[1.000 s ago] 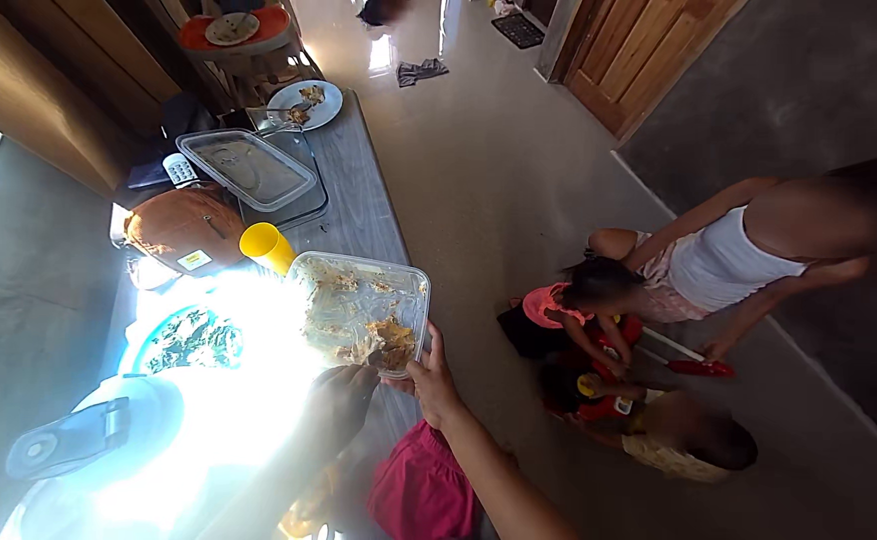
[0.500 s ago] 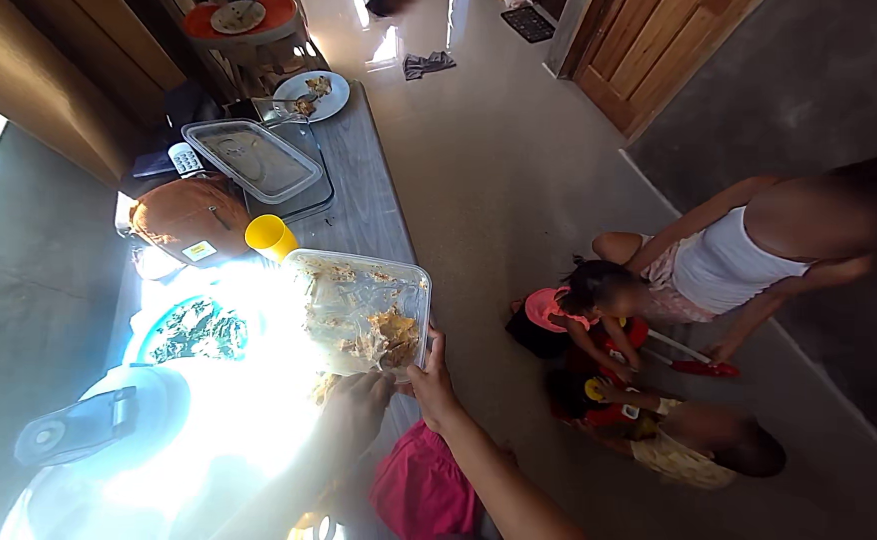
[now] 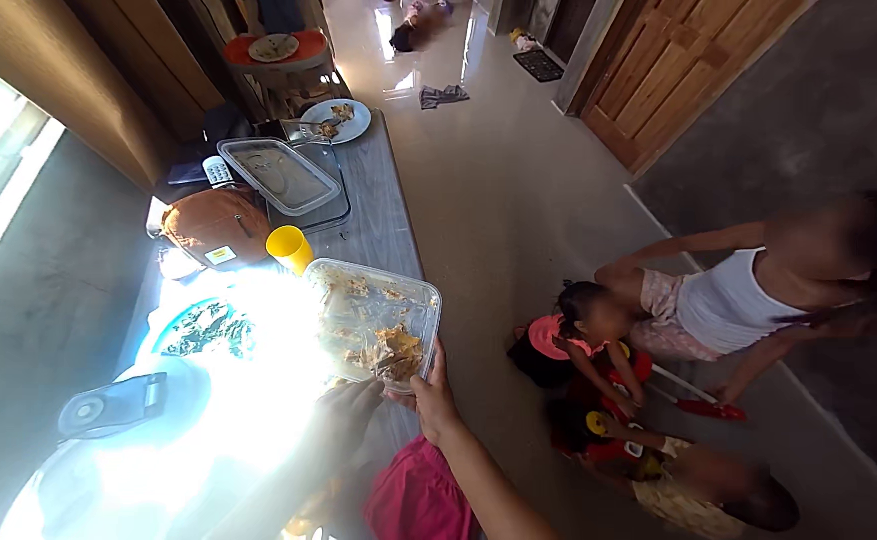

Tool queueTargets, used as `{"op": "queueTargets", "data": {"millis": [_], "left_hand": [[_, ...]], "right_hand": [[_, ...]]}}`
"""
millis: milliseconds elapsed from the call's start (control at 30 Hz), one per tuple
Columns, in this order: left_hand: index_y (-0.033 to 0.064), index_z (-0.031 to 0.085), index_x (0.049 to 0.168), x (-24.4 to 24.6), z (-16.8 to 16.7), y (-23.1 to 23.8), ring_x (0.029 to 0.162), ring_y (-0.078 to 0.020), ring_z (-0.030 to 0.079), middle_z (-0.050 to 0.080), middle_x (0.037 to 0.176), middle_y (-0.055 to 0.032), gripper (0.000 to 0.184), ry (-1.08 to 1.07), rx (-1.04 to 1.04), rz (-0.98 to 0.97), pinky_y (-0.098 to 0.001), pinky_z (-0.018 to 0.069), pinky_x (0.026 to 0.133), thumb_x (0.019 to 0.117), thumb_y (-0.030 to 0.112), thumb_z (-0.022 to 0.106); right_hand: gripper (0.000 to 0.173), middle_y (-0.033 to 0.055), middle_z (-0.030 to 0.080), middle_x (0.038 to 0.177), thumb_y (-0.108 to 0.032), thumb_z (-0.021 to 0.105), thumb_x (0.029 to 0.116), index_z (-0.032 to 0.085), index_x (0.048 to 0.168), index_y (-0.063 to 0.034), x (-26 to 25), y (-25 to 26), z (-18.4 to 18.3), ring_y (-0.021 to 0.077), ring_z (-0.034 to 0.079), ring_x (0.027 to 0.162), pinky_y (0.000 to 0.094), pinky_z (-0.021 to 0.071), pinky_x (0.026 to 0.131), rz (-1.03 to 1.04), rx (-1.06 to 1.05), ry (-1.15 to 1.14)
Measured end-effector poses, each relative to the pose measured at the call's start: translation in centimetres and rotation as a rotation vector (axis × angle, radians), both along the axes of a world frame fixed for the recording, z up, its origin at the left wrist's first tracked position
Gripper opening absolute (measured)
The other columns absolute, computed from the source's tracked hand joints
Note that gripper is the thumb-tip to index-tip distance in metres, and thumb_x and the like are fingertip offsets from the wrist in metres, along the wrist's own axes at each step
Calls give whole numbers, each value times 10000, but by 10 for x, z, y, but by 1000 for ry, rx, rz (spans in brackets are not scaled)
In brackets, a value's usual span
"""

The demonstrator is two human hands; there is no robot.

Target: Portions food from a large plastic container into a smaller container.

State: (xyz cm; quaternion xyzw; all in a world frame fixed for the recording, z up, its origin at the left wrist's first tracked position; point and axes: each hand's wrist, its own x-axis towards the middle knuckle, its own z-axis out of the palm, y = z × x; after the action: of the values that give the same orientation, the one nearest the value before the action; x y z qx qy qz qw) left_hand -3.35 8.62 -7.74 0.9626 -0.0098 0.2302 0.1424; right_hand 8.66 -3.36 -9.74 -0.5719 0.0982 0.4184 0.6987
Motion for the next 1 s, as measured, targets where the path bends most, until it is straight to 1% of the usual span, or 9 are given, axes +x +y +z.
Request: {"op": "queueTargets", "data": {"millis": [133,233,300,400,467,567,733,800,1000], "left_hand": [[-2,750,1014,0,-2,4,849,-241,772,779,969,-124,263,39,-8,-26,-318,613,775,990,140,529],[-4,748,995,2,-3,5,817,-248,770,771,922,-127,253,73,-10,-41,-330,617,748,983,137,538],[4,742,975,1,-7,5,798,-237,766,768,899,-120,256,62,-4,-50,-318,614,735,991,148,531],[-2,744,990,-1,-11,6,822,-231,768,776,936,-119,260,17,1,-55,-304,611,757,999,145,529],[-2,742,1013,-5,-13,6,863,-223,772,779,980,-120,265,-2,-1,-45,-292,607,788,1008,147,523],[3,745,1042,-8,-15,5,886,-217,772,781,1010,-123,266,-21,-19,-21,-285,602,806,1012,144,521],[7,737,1035,-6,-14,6,887,-212,769,779,1003,-121,263,-13,-20,-22,-275,597,813,1019,144,513],[7,739,1029,-5,-14,5,889,-212,769,779,1002,-124,262,-15,-28,-23,-277,597,817,1018,144,516],[7,748,1013,-1,-10,5,875,-217,772,781,979,-122,265,13,-59,-15,-287,602,789,1006,149,525]], "right_hand": [[909,243,169,1630,134,393,973,-19,1635,-333,1,1,0,321,713,951,413,630,709,1,-1,19],[906,248,201,1614,128,364,987,-63,1627,-350,2,2,1,307,718,925,401,629,707,24,-14,33],[901,245,165,1629,120,337,998,-115,1616,-353,2,2,2,301,717,950,401,629,730,53,-20,34],[891,237,106,1650,108,306,1006,-162,1604,-356,3,1,2,313,706,1022,417,629,774,70,-8,43],[877,242,119,1645,101,293,1015,-167,1602,-361,5,1,1,327,707,1028,427,631,773,61,-1,63],[906,229,70,1662,115,293,996,-178,1597,-372,6,1,-1,342,693,1074,447,631,785,66,23,74],[895,229,91,1655,109,298,1010,-173,1597,-375,5,3,2,321,702,1046,423,631,780,59,22,72],[895,227,81,1657,108,294,1012,-184,1594,-376,5,2,2,313,703,1046,415,632,787,64,23,75],[899,222,83,1657,106,298,1009,-185,1593,-377,5,3,1,294,706,1033,402,629,784,70,16,74]]}}
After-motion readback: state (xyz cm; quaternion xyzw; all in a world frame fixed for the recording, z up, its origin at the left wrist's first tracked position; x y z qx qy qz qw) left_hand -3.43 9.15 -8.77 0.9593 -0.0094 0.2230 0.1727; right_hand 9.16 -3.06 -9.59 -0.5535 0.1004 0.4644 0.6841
